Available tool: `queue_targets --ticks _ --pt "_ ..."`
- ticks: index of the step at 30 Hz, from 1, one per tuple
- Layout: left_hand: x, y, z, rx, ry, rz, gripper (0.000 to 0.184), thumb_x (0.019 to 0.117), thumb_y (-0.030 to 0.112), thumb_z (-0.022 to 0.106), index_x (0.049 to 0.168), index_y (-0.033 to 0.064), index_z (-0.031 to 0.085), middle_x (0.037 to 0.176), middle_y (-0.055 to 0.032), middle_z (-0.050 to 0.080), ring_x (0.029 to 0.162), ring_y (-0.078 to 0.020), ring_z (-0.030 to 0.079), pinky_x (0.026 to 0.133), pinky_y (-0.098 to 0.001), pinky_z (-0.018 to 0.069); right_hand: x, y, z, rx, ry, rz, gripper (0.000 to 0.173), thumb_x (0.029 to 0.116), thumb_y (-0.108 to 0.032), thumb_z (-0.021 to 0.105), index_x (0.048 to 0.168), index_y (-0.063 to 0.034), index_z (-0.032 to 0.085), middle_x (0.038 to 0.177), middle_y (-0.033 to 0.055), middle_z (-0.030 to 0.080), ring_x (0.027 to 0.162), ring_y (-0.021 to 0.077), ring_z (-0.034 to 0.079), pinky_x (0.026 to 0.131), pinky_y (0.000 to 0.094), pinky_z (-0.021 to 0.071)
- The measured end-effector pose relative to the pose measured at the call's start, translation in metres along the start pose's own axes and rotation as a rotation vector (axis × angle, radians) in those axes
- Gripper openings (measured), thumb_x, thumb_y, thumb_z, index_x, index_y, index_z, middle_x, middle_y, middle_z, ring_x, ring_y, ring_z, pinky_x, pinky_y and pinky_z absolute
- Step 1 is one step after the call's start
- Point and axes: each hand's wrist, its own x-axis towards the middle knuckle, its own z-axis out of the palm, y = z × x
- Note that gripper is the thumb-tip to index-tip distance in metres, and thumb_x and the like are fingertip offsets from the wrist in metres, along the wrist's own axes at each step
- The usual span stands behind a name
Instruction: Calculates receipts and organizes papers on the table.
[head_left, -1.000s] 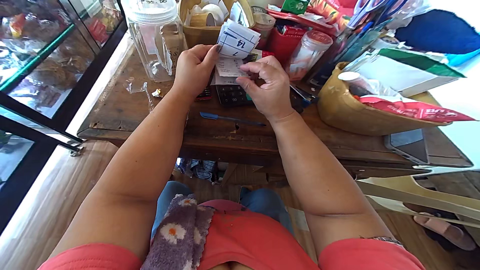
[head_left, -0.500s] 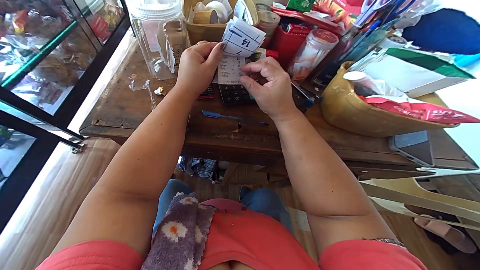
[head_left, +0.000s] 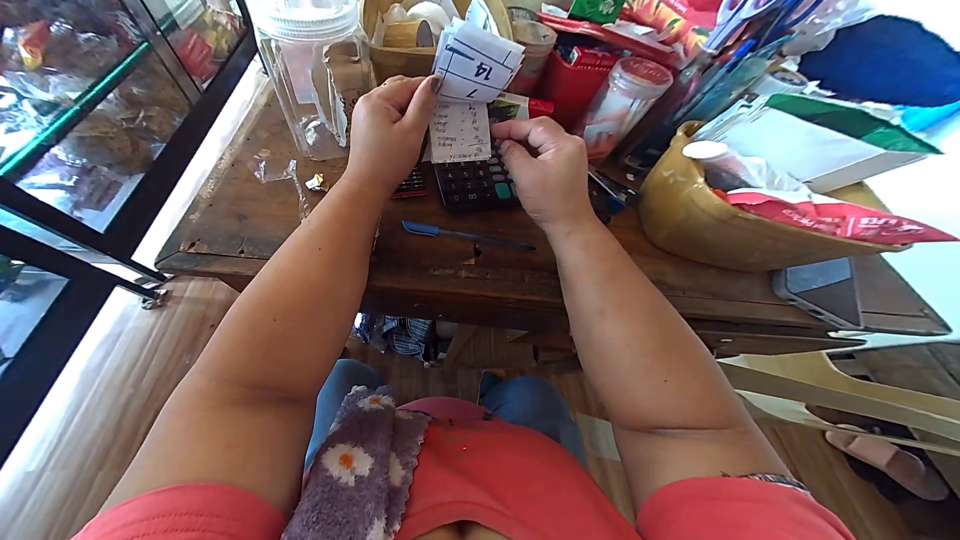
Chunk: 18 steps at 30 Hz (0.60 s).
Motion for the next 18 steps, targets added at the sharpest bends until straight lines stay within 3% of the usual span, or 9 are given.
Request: queue_targets --ticks 18 --pt "-0.0017 -0.0008 0.0003 0.04 -0.053 0.038 0.031 0.1071 0.02 0.05 0.106 0.0039 0.076 0.104 -0.0047 0.073 0.094 -0.0014 0.066 0.087 -0.0222 0.0523 0.0007 0.0015 -0.0002 0.07 0.028 -0.047 0.025 0.0965 -0.003 0.054 0.107 -0.0028 0.077 0.108 0.0101 0.072 0.104 0.0083 0.065 0.092 0.0211 0.05"
